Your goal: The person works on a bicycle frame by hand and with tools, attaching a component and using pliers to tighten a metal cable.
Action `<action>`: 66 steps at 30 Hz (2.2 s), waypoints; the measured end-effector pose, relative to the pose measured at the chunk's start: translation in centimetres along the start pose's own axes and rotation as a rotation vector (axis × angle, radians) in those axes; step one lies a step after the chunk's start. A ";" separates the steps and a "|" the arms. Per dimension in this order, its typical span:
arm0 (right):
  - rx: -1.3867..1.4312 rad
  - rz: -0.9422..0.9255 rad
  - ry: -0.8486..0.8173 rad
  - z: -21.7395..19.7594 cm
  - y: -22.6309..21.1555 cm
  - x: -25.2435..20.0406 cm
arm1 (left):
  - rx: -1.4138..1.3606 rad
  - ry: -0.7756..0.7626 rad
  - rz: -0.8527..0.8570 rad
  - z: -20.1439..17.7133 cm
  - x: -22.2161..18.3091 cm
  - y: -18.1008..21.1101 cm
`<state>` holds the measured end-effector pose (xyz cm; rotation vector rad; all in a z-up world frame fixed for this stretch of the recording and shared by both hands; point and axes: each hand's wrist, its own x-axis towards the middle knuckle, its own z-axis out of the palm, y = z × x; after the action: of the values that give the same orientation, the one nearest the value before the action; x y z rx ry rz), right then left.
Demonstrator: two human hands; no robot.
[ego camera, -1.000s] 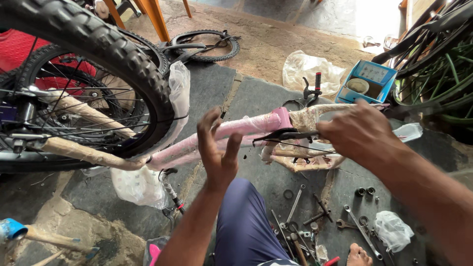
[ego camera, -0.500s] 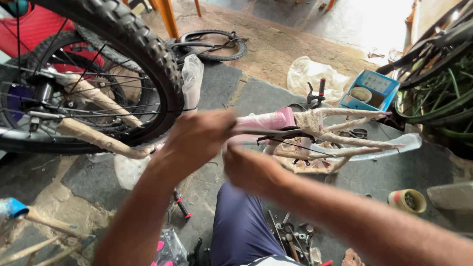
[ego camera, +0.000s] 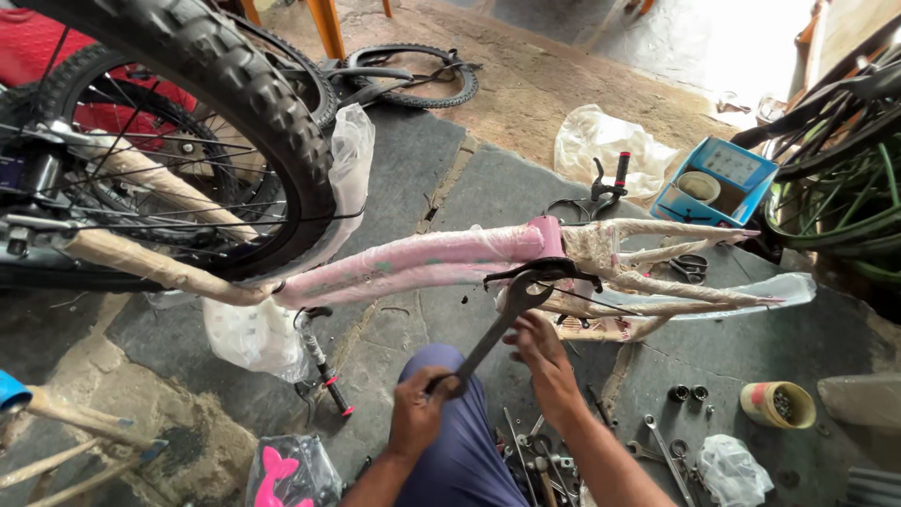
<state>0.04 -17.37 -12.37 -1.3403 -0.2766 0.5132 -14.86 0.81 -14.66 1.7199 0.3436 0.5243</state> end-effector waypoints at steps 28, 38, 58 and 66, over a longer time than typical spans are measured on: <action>-1.117 -0.408 0.331 -1.2 -2.6 3.3 | 0.115 0.023 0.224 8.6 9.2 13.0; -1.182 -0.350 0.338 -1.5 -4.1 3.2 | -0.138 -0.020 0.116 10.2 10.0 10.7; 0.620 0.528 0.542 -5.4 2.7 4.4 | -0.392 -0.103 0.083 10.9 11.1 7.3; 0.927 0.217 0.641 -9.0 5.6 7.5 | -0.386 -0.089 0.061 11.8 11.3 6.4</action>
<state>9.62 -20.47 -20.51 -0.5603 0.5886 0.2952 0.56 -4.87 -8.51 1.3767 0.1162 0.5191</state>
